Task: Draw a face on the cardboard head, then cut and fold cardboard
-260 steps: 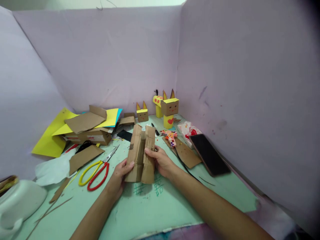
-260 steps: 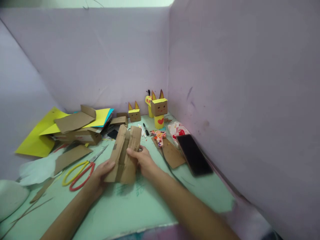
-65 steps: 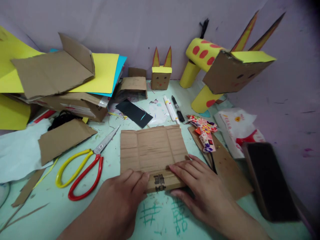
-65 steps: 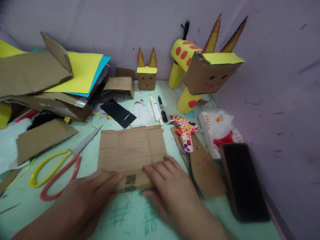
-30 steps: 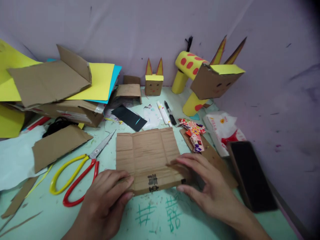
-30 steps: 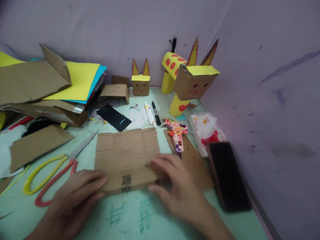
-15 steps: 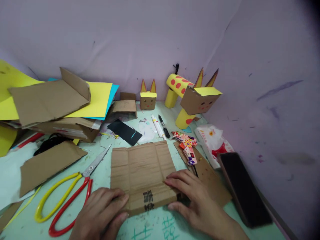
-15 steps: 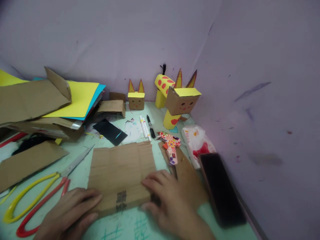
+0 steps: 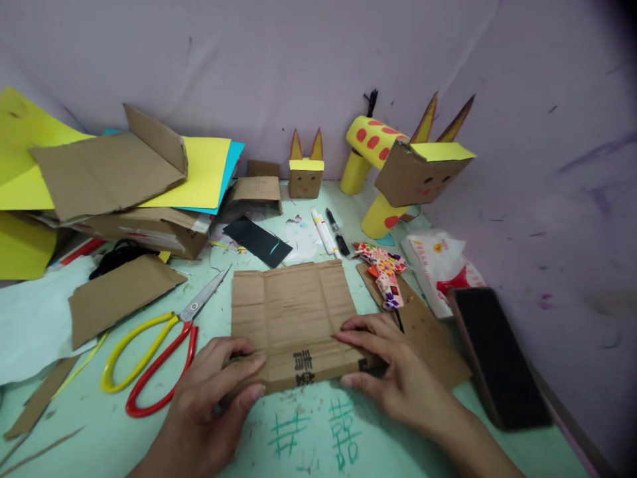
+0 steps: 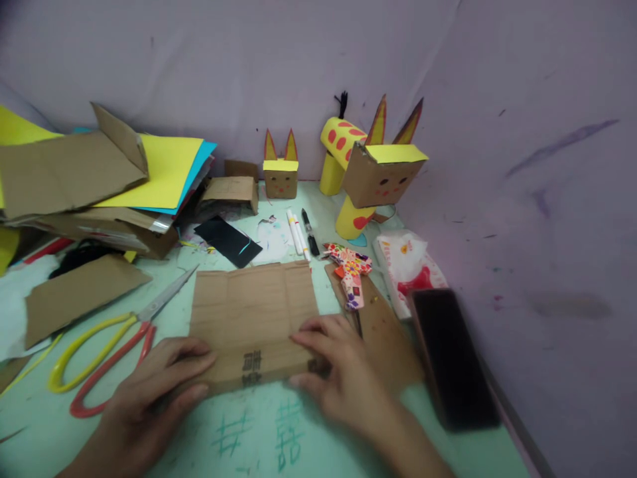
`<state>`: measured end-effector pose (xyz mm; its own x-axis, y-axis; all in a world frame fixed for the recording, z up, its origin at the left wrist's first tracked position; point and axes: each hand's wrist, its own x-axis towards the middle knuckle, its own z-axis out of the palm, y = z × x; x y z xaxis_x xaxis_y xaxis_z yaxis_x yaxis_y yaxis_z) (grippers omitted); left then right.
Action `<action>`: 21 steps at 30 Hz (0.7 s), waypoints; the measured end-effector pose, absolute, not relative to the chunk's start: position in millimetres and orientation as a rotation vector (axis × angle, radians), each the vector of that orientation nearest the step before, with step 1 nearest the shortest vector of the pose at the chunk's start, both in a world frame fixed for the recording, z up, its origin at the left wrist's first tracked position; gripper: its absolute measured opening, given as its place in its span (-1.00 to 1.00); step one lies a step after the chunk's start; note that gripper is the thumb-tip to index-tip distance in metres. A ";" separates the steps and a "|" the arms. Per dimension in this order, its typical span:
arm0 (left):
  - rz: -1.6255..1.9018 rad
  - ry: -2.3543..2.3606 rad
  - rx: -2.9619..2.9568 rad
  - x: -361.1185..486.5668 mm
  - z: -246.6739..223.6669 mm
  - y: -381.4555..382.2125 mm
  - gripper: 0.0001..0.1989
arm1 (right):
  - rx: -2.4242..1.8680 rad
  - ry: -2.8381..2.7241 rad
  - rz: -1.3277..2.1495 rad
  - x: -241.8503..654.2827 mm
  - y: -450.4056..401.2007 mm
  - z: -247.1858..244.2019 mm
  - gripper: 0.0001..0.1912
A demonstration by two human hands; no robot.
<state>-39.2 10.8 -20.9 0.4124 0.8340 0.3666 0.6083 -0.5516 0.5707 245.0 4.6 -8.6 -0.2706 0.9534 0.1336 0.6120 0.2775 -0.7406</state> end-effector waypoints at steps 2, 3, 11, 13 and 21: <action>0.908 1.222 2.308 -39.0 -19.4 11.6 -0.79 | -1.404 -1.969 0.768 244.6 4.1 -8.7 -0.64; 0.909 1.213 2.305 -39.0 -18.6 12.0 -0.79 | -1.403 -1.966 0.766 244.7 3.8 -8.8 -0.64; 0.810 1.232 2.544 -33.1 -12.6 9.3 -0.68 | -1.406 -1.984 0.772 244.1 4.4 -8.0 -0.65; 0.789 1.145 2.701 -25.9 -12.2 8.2 -0.61 | -1.427 -2.001 0.762 241.9 4.8 -6.7 -0.66; 0.711 0.994 2.765 -15.2 -21.2 8.0 -0.48 | -1.441 -2.231 0.497 269.1 -6.7 25.7 -0.42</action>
<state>-15.2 8.0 -21.2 0.6741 0.6273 0.3899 0.5717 -0.7774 0.2624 269.1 -6.7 25.7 -0.3633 0.9171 0.1645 0.7608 0.3939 -0.5158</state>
